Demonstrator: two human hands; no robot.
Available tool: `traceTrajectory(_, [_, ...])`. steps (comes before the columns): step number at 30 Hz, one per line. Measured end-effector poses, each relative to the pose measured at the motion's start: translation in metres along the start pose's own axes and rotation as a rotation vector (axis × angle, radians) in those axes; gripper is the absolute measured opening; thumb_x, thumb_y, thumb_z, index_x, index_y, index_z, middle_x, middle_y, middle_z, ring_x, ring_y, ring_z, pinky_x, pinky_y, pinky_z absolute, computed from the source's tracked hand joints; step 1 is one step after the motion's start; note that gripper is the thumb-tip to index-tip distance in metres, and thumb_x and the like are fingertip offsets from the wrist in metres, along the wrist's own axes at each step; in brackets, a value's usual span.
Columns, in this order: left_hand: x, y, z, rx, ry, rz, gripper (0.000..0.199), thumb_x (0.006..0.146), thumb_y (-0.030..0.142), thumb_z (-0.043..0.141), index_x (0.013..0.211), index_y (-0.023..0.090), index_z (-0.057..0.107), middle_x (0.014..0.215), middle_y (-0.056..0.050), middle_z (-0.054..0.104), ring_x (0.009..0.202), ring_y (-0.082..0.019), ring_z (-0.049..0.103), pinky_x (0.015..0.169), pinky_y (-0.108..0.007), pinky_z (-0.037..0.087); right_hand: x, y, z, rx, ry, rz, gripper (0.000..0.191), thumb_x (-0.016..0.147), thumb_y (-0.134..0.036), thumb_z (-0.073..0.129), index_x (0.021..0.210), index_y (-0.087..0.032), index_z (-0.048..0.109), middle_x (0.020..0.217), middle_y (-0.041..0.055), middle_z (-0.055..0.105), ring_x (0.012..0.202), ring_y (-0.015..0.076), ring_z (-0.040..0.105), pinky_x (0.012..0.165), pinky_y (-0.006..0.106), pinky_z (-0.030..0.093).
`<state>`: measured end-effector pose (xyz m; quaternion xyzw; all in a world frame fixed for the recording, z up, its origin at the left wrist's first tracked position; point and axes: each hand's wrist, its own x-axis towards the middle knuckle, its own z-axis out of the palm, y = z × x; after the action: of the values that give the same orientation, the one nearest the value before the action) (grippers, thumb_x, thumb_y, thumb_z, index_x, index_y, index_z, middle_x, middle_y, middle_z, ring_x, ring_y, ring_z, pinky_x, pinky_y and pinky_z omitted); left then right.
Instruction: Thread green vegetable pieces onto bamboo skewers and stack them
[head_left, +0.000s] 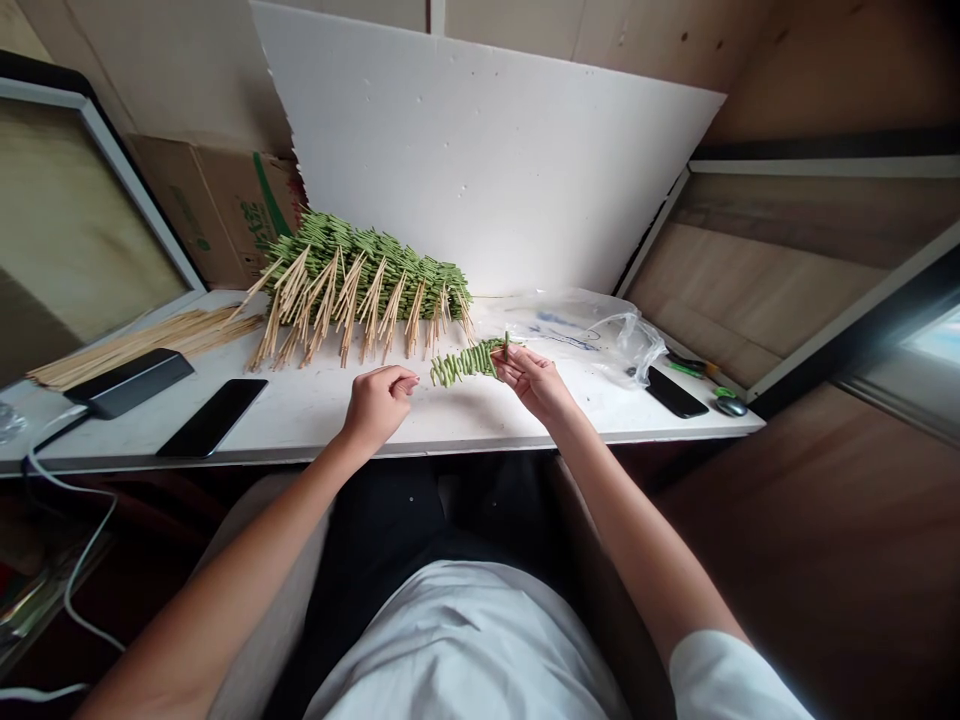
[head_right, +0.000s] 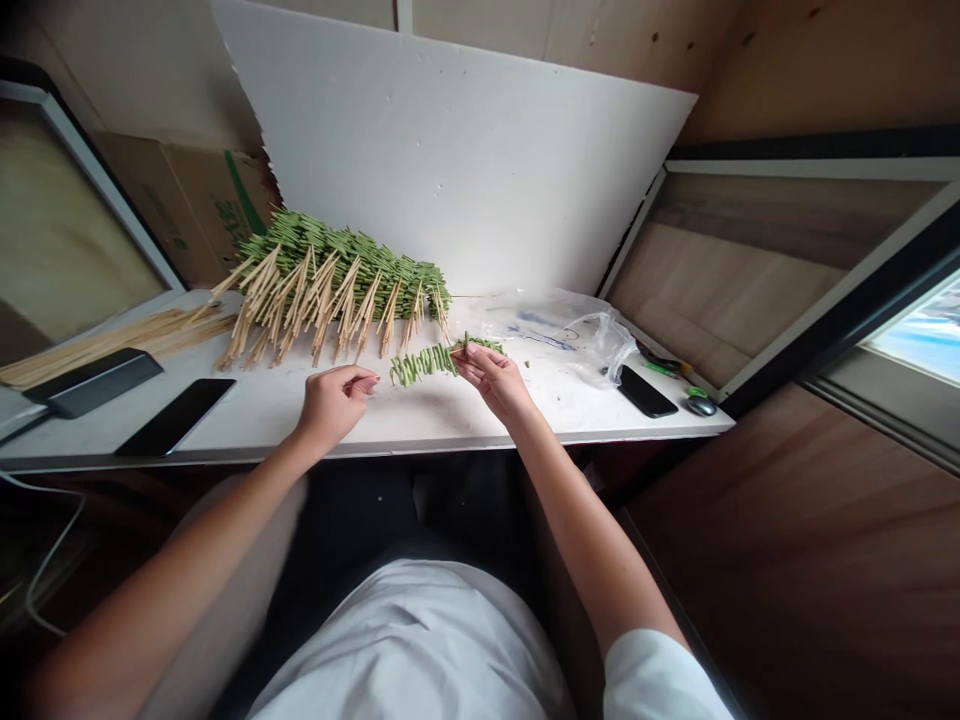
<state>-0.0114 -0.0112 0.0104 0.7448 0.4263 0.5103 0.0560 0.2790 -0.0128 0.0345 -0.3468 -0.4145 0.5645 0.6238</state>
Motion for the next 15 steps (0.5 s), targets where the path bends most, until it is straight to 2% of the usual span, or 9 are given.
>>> traceTrajectory(7, [-0.0001, 0.0022, 0.0011, -0.019, -0.002, -0.018, 0.020, 0.089, 0.019, 0.061, 0.080, 0.020, 0.078, 0.074, -0.004, 0.078, 0.068, -0.021, 0.075, 0.070, -0.029, 0.058, -0.0001, 0.0028, 0.0019, 0.037, 0.003, 0.009, 0.036, 0.068, -0.042, 0.100, 0.092, -0.022, 0.082, 0.103, 0.0056, 0.084, 0.104, 0.0214, 0.079, 0.099, 0.031, 0.064])
traceTrajectory(15, [0.0000, 0.0034, 0.0020, -0.046, -0.005, -0.036, 0.019, 0.088, 0.018, 0.062, 0.079, 0.019, 0.078, 0.070, -0.004, 0.077, 0.065, -0.020, 0.073, 0.067, -0.029, 0.057, -0.0004, 0.0033, 0.0019, 0.016, 0.011, -0.016, 0.033, 0.068, -0.040, 0.099, 0.091, -0.023, 0.081, 0.102, 0.0048, 0.084, 0.107, 0.0234, 0.079, 0.102, 0.034, 0.064])
